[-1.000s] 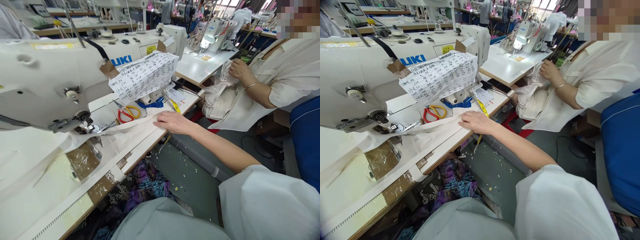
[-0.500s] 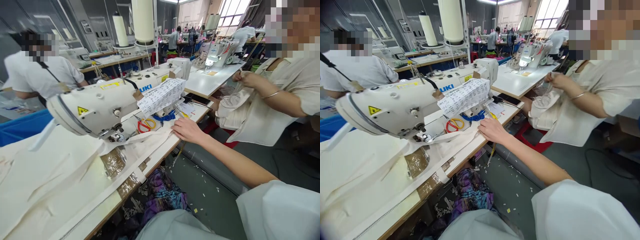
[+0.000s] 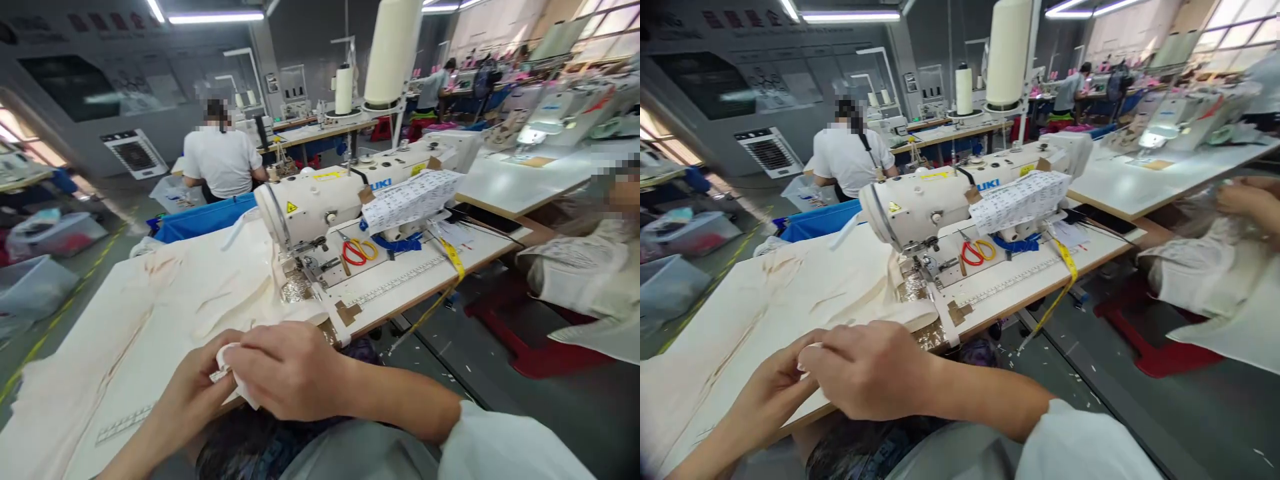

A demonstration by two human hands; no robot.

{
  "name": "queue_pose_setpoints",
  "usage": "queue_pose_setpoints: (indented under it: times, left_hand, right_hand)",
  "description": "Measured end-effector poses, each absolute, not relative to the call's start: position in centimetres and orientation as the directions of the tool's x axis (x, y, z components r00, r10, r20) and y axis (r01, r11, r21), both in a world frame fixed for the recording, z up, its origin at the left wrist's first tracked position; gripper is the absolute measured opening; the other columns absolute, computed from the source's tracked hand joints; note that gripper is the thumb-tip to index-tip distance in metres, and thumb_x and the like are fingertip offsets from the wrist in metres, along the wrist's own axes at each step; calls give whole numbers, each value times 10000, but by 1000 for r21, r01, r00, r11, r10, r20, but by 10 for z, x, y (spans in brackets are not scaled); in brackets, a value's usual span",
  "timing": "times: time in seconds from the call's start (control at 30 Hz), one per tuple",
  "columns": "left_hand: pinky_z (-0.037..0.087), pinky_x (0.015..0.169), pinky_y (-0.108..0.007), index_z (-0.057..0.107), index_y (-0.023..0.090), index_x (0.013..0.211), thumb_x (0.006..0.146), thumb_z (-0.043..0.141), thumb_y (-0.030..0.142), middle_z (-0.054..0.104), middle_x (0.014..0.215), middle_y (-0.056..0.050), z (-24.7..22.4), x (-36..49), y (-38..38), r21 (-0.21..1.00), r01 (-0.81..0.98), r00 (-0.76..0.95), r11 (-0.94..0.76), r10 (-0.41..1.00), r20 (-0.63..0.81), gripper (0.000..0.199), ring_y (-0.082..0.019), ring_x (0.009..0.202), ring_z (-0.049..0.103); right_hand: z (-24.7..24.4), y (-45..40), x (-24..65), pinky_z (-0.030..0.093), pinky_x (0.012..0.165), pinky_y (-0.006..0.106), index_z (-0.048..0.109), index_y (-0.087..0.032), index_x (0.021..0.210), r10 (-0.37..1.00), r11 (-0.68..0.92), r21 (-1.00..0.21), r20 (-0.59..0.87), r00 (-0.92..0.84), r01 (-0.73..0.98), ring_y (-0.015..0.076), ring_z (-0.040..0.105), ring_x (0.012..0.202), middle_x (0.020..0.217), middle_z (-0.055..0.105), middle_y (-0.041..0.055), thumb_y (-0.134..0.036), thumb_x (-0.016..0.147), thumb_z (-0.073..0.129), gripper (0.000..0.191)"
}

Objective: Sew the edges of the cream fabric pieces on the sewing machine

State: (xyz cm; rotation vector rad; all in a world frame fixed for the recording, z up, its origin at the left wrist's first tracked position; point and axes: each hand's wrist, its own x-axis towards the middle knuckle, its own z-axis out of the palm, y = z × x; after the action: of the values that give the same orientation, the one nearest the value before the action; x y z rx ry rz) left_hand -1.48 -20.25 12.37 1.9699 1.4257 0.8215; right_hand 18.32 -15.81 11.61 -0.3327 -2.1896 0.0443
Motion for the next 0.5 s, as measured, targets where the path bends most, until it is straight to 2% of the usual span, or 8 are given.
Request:
queue_pose_setpoints:
  times: [0.03,0.1,0.2,0.27,0.33,0.4,0.5]
  left_hand:
    - [579,691,-275,689,227,1031,842,624,415,711,974,-52,128,-24,-196,736,625,242,-262,961,137,274,-222,825,673]
    - [565,619,-281,678,217,938,795,619,412,696,824,-31,139,-49,-177,738,649,120,-182,983,136,249,-206,707,657]
    - [558,558,-324,644,221,834,641,666,441,614,632,-1,161,-85,-129,791,611,-229,-32,949,215,294,-200,567,601]
    - [564,585,-339,596,206,740,565,693,390,590,684,-15,179,-100,-83,865,498,-426,-65,851,309,272,-187,612,587]
    - [579,659,-368,556,192,824,615,661,377,571,723,-9,199,-105,-32,888,449,-505,-100,792,344,298,-168,656,586]
    - [572,772,-368,520,181,975,742,601,385,586,844,-12,217,-105,17,894,432,-536,-122,763,363,320,-134,735,604]
    - [541,829,-329,430,175,1251,904,500,451,583,1096,-21,231,-99,73,871,474,-449,-131,815,367,448,-87,895,602]
  right_hand:
    - [109,-156,190,556,732,283,658,-179,1074,244,969,-176,806,-539,176,165,678,878,997,732,78,-196,968,420,261]
    - [90,-147,212,574,768,314,626,-173,1153,263,964,-208,828,-496,165,200,682,926,1032,726,102,-180,933,475,268]
    - [59,-124,247,579,745,313,625,-189,1154,455,884,-315,748,-483,345,205,690,901,1020,719,97,-149,925,490,269]
    - [44,-109,267,567,673,275,639,-188,1116,586,797,-399,693,-421,454,188,689,847,984,710,89,-145,949,473,239]
    - [34,-95,282,548,613,254,644,-169,1100,651,738,-448,670,-357,505,174,678,782,962,698,97,-145,965,467,224]
    - [29,-84,291,533,575,246,646,-151,1088,680,705,-476,664,-310,526,168,663,729,932,688,102,-149,969,472,211]
    - [22,-75,299,525,554,234,655,-149,1042,705,679,-510,654,-275,528,162,656,700,878,679,87,-155,969,480,189]
